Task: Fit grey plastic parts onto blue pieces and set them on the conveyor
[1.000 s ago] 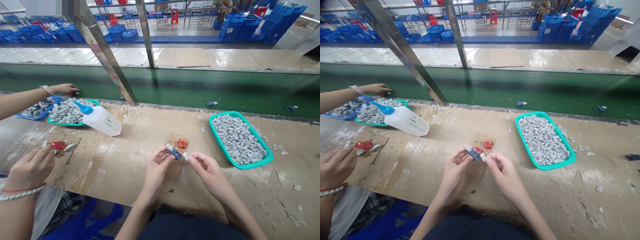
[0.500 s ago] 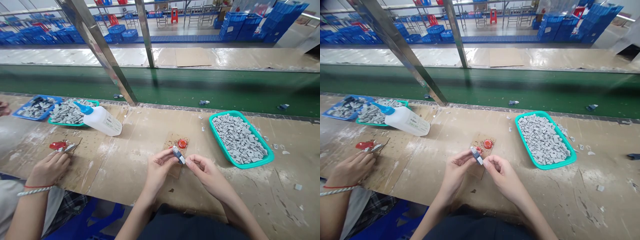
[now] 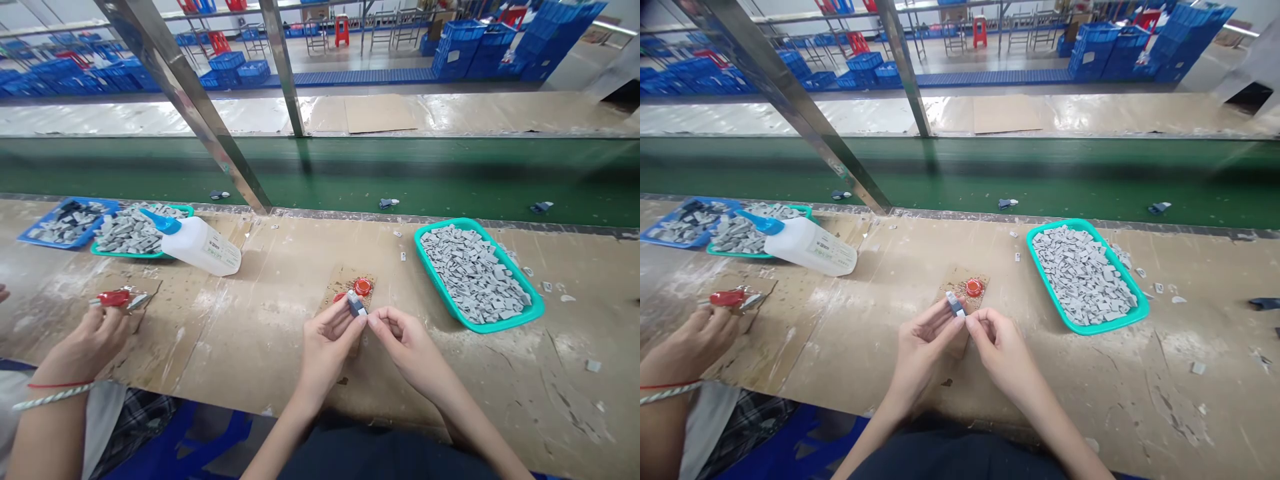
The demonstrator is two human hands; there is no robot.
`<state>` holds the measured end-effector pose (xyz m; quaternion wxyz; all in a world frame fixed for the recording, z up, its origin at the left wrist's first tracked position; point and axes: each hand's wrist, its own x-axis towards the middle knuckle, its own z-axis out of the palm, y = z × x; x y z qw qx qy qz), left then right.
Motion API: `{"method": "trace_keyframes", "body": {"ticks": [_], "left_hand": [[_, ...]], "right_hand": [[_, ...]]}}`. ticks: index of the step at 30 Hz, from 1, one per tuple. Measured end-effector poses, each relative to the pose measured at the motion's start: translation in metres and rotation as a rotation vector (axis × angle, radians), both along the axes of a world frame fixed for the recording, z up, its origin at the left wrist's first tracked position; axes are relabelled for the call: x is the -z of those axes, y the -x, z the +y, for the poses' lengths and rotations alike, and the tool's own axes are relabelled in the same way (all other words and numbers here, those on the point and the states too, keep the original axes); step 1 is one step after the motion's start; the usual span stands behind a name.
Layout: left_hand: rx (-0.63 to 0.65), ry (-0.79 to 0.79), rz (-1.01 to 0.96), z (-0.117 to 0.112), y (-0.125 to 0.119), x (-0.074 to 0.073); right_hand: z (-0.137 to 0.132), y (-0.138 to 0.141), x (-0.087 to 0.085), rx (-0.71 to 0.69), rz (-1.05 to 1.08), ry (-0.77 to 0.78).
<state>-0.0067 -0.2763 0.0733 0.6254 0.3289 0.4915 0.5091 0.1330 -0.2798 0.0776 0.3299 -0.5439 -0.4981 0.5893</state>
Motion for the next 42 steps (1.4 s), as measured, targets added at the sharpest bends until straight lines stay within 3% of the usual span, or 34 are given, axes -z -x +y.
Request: {"method": "trace_keyframes", "body": {"ticks": [10,18,26,36,42], "left_hand": [[0.050,0.022,-0.020,-0.002,0.000,-0.001],[0.089,0.032,-0.104,-0.005,-0.001,-0.007],[0.087,0.002,-0.088,-0.003,-0.002,-0.011],[0.074,-0.049,-0.023,0.002,0.009,-0.014],[0.084,-0.083,0.035,0.012,0.020,-0.015]], "right_hand": [[-0.006,0.005,0.001,0.119,-0.145,-0.081],[-0.007,0.007,-0.004,0.131,-0.042,-0.137],[-0.009,0.005,-0.018,0.079,0.067,-0.085],[-0.001,-0.022,-0.003,0.232,0.028,-0.104],[0.006,-0.038,-0.005,0.295,-0.008,-0.129]]}}
